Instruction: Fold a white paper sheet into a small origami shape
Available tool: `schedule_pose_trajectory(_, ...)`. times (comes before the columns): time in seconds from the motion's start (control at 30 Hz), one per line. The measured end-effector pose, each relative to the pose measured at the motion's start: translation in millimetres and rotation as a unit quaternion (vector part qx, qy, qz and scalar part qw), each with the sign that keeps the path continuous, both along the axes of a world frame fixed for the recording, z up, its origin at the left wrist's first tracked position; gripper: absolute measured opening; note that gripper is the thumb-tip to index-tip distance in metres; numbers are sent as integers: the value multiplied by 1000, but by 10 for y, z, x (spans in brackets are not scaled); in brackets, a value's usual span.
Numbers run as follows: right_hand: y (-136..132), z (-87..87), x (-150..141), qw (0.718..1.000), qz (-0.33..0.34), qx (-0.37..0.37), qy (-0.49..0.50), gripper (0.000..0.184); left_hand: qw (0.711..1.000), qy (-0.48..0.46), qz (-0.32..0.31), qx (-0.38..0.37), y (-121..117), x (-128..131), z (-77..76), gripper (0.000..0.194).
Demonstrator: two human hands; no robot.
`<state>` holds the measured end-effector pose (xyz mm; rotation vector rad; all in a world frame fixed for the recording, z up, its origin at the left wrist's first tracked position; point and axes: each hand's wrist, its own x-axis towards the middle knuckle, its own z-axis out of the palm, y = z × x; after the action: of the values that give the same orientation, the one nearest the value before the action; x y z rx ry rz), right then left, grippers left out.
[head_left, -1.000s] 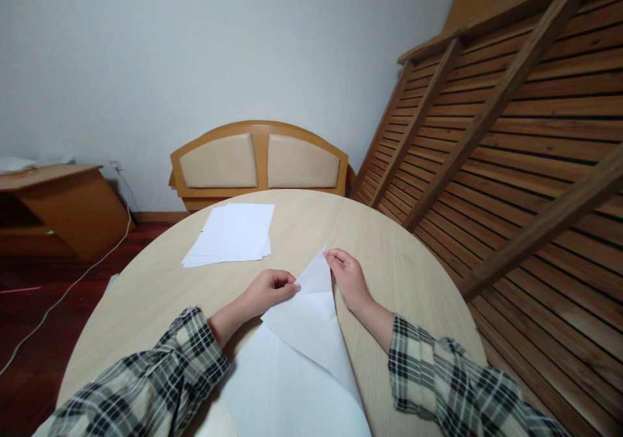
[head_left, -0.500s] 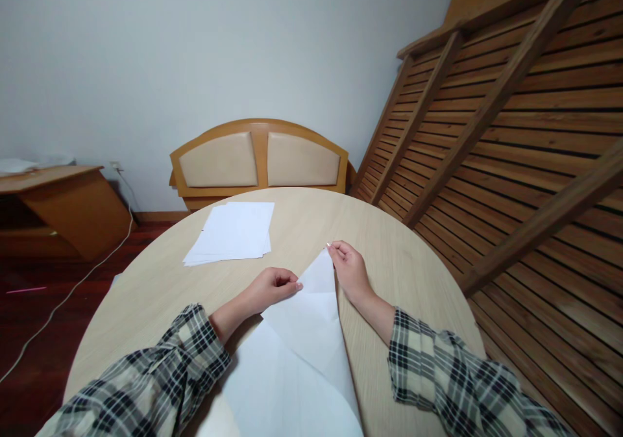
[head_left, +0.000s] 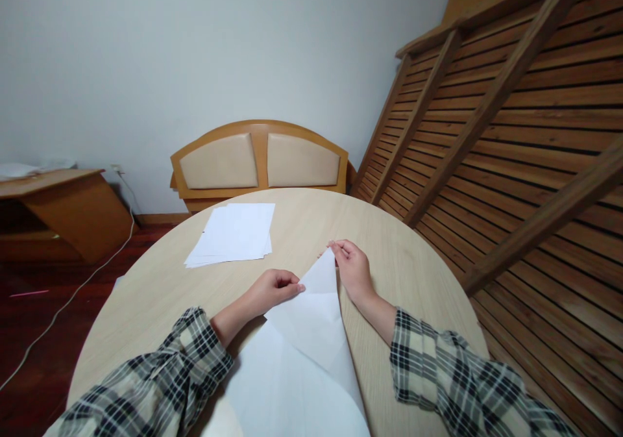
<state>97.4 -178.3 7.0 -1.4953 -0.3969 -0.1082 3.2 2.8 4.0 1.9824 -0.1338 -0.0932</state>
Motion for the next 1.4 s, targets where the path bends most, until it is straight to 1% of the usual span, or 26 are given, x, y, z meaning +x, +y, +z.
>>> schedule_pose_trajectory(0.1, 5, -1, -9, 997, 42, 44, 37, 35, 1000, -4, 19, 1, -18, -15, 24, 38)
schedule_pose_trajectory(0.17, 4, 1, -28, 995, 77, 47, 50, 37, 999, -11, 50, -7, -32, -28, 52, 39)
schedule_pose_trajectory(0.23, 1, 10, -65, 991, 115, 25, 60, 38, 995, -25, 92, -29, -42, -38, 86, 39)
schedule_pose_trajectory(0.3, -1, 21, -114, 985, 155, -12, 71, 39, 988, -48, 134, -52, -47, -44, 120, 38)
schedule_pose_trajectory(0.4, -3, 20, -171, 972, 203, -60, 101, 42, 979, -80, 173, -65, -45, -47, 158, 34)
schedule_pose_trajectory(0.5, -6, -3, -176, 970, 196, -80, 120, 43, 974, -96, 196, -62, -39, -47, 173, 32)
schedule_pose_trajectory(0.57, -8, -20, -160, 972, 185, -84, 119, 43, 973, -99, 199, -67, -35, -45, 172, 32)
schedule_pose_trajectory(0.77, -19, -52, -136, 970, 203, -77, 113, 43, 976, -89, 188, -68, -16, -38, 158, 33)
schedule_pose_trajectory(0.9, -27, -70, -129, 969, 203, -87, 109, 44, 976, -87, 186, -75, -6, -30, 153, 34)
schedule_pose_trajectory(1.03, -40, -80, -111, 970, 205, -83, 104, 44, 977, -66, 174, -104, -10, -23, 139, 35)
schedule_pose_trajectory(1.13, -63, -76, -87, 973, 190, -73, 110, 44, 979, -47, 159, -119, -16, -26, 131, 38)
schedule_pose_trajectory(1.27, -100, -55, -44, 978, 164, -59, 111, 44, 986, -39, 136, -91, -17, -43, 143, 40)
schedule_pose_trajectory(1.4, -124, -35, -17, 981, 149, -37, 114, 43, 988, -37, 135, -67, -12, -57, 156, 41)
